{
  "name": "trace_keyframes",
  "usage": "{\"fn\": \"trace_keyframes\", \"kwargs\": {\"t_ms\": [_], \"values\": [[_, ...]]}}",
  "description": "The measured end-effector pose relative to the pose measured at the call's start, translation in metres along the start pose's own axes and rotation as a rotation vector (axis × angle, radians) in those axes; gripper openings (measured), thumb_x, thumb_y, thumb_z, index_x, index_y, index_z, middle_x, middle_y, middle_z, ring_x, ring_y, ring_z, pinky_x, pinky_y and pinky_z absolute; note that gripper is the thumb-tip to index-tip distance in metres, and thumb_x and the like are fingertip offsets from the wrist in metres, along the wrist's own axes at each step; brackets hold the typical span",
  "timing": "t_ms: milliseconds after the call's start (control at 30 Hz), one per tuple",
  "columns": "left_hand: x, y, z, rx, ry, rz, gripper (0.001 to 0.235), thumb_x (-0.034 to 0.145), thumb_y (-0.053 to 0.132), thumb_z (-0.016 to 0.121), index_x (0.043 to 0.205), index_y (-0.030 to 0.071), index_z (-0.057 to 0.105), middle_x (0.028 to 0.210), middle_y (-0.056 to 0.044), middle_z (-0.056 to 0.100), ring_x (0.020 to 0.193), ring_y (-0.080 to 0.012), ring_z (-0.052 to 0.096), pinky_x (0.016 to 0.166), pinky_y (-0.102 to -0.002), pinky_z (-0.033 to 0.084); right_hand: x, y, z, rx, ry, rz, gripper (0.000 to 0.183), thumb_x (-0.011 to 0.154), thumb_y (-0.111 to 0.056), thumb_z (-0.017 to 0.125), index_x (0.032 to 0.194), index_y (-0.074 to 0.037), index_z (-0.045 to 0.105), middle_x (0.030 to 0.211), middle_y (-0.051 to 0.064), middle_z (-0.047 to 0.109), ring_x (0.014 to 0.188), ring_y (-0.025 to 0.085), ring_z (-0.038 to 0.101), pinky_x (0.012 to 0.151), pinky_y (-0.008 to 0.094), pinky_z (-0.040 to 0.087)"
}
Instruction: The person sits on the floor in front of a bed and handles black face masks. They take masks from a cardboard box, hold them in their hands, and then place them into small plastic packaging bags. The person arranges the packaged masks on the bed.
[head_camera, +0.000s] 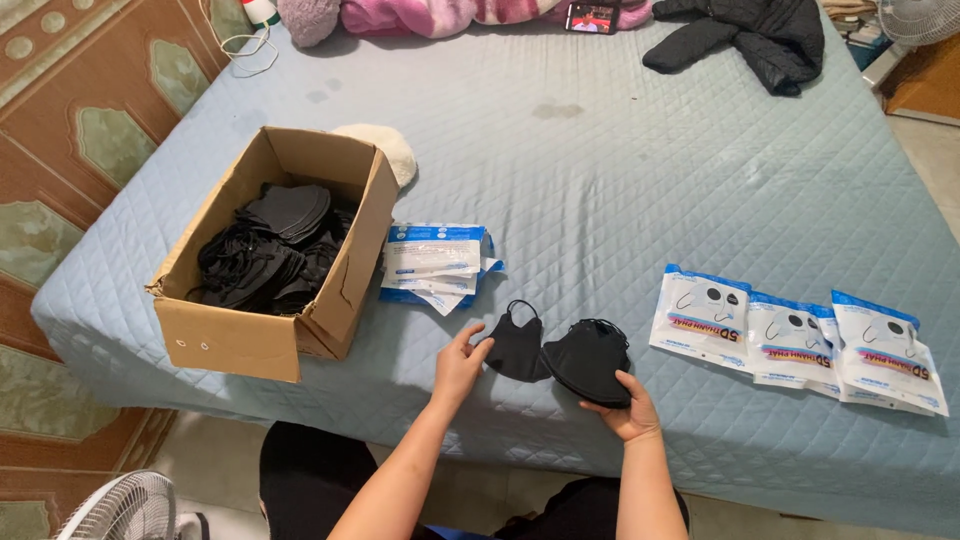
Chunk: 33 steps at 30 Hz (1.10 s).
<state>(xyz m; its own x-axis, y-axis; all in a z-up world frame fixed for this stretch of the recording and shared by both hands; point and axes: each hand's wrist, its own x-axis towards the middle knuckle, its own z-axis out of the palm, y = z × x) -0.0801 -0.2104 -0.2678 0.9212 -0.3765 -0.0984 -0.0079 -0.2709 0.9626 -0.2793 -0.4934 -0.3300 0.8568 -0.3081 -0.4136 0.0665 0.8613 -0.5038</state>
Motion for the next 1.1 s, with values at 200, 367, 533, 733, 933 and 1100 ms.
{"fn": "trace_keyframes", "kwargs": {"t_ms": [200,367,533,733,933,1100], "values": [[-0.005,-0.012,0.029,0.041,-0.018,0.140,0.027,0.097,0.037,0.073,0.119,0.024,0.080,0.064,-0.006,0.070,0.067,-0.0181,0.068,0.065,-0.031,0.054,0.006,0.003,-0.007,-0.010,-0.023,0.006,0.034,0.086,-0.022,0.068,0.116,-0.006,0.074,0.110,0.026,0.075,0.099,0.047,0.073,0.078,0.075,0.059],[-0.034,0.057,0.036,0.269,-0.199,0.312,0.061,0.097,0.058,0.064,0.139,0.014,0.064,0.095,-0.008,0.063,0.095,-0.0278,0.064,0.082,-0.042,0.053,-0.003,0.003,0.006,-0.027,-0.013,0.002,0.034,0.088,-0.021,0.067,0.117,-0.006,0.074,0.111,0.026,0.075,0.100,0.046,0.073,0.082,0.076,0.057],[-0.030,0.035,0.069,0.504,-0.097,0.552,0.059,0.091,0.049,0.074,0.132,0.008,0.064,0.099,-0.008,0.056,0.093,-0.0310,0.057,0.070,-0.047,0.050,-0.013,0.001,0.030,-0.143,0.157,0.001,0.046,0.087,-0.019,0.066,0.131,-0.006,0.062,0.129,0.020,0.066,0.121,0.045,0.061,0.087,0.071,0.055],[-0.041,0.048,0.065,0.588,0.055,0.798,0.051,0.078,0.020,0.091,0.118,0.009,0.061,0.097,-0.009,0.056,0.078,-0.0322,0.053,0.054,-0.045,0.044,-0.021,0.001,0.045,-0.158,0.107,0.011,0.047,0.092,-0.016,0.060,0.137,-0.002,0.057,0.133,0.025,0.063,0.125,0.048,0.058,0.093,0.073,0.051],[-0.041,0.047,0.062,0.330,-0.055,0.490,0.008,0.094,0.020,0.068,0.100,0.015,0.066,0.090,-0.001,0.071,0.086,-0.0254,0.066,0.067,-0.043,0.048,-0.015,0.002,0.032,-0.164,0.144,-0.006,0.044,0.093,-0.016,0.061,0.135,-0.004,0.060,0.130,0.022,0.065,0.124,0.044,0.060,0.094,0.076,0.050],[-0.038,0.063,0.040,0.028,-0.208,0.066,0.009,0.093,0.018,0.065,0.100,0.015,0.070,0.089,0.003,0.075,0.079,-0.0102,0.064,0.073,-0.031,0.048,-0.018,0.002,0.038,-0.168,0.106,-0.035,0.041,0.091,-0.011,0.061,0.132,-0.007,0.062,0.128,0.019,0.067,0.120,0.043,0.062,0.091,0.076,0.051]]}}
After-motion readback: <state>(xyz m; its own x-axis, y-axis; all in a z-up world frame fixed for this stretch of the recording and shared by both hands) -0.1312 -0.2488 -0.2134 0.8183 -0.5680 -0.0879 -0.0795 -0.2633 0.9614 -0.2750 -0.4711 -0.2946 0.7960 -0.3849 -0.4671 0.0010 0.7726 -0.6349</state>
